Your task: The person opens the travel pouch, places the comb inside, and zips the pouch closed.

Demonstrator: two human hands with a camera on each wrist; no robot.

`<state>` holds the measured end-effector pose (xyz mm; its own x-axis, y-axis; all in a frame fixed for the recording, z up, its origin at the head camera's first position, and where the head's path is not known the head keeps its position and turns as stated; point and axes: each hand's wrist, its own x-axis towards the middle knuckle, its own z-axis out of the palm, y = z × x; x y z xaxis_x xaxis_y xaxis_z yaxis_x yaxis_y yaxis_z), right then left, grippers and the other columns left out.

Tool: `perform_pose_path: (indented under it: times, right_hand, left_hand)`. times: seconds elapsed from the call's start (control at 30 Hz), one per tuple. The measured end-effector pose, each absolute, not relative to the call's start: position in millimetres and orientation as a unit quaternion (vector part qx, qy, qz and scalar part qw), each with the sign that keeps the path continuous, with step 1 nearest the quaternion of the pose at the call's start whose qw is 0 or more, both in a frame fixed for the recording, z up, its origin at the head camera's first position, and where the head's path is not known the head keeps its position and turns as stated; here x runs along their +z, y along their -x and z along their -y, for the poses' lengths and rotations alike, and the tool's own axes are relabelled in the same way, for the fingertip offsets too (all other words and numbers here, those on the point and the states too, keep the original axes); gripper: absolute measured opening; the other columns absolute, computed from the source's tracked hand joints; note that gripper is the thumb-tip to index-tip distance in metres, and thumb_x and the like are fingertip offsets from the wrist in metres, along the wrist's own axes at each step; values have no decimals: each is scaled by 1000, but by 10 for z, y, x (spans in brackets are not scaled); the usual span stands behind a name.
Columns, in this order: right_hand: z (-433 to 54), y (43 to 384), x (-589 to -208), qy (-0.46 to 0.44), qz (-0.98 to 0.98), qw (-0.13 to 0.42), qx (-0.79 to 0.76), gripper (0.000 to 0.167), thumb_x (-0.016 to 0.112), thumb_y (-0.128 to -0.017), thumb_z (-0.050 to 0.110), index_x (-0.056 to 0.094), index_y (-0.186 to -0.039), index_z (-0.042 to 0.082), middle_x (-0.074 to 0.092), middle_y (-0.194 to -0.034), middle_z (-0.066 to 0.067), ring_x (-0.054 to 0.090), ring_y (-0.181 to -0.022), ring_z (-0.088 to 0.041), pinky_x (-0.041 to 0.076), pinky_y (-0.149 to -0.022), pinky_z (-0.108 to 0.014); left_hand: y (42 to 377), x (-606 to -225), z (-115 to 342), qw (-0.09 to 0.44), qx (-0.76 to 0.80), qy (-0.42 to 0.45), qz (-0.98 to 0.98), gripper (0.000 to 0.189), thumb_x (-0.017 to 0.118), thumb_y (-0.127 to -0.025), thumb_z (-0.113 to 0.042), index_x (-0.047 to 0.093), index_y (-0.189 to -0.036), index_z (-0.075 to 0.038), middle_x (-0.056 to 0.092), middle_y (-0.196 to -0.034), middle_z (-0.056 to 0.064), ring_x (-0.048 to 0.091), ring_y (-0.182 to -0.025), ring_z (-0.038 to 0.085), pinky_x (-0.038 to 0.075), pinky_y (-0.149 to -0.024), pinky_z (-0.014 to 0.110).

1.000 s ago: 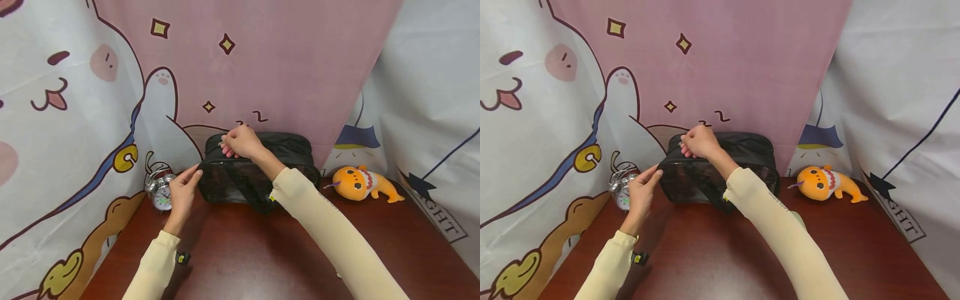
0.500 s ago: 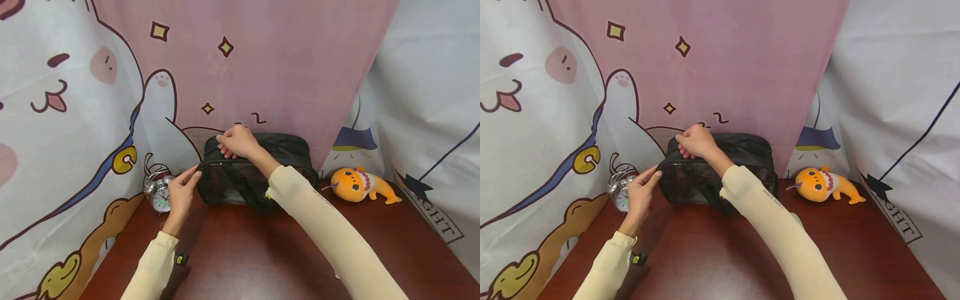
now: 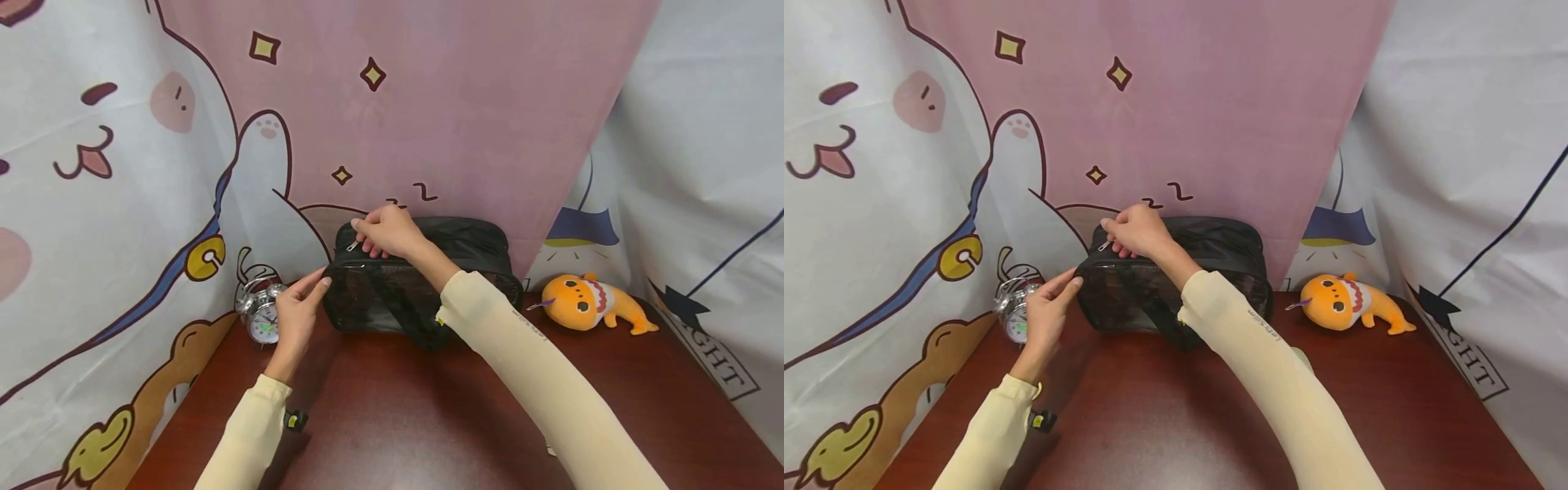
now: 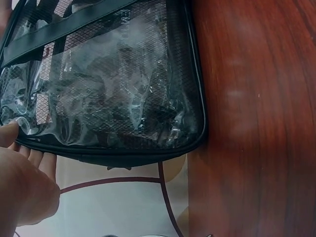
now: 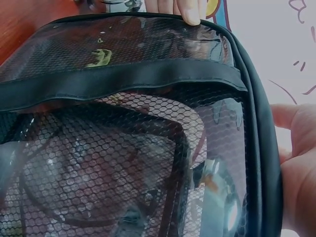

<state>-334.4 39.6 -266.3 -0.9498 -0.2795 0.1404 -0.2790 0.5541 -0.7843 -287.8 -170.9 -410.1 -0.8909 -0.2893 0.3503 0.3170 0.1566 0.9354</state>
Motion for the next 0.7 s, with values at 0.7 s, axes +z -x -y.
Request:
perform_pose_path:
  times: [0.7]
  right_hand:
    - [-975,3105,-2492,206,-801,-20,-561,45,59,-109,39,75,-103,-3,70,-76,-6,68,-66,-21,57,-58,-31]
  left_hand:
    - [2891,-4010,1795,207,-613,54,761,33,77,-99,-33,78,-128,-17,78,-127,8,72,-108,-1,55,-88,13]
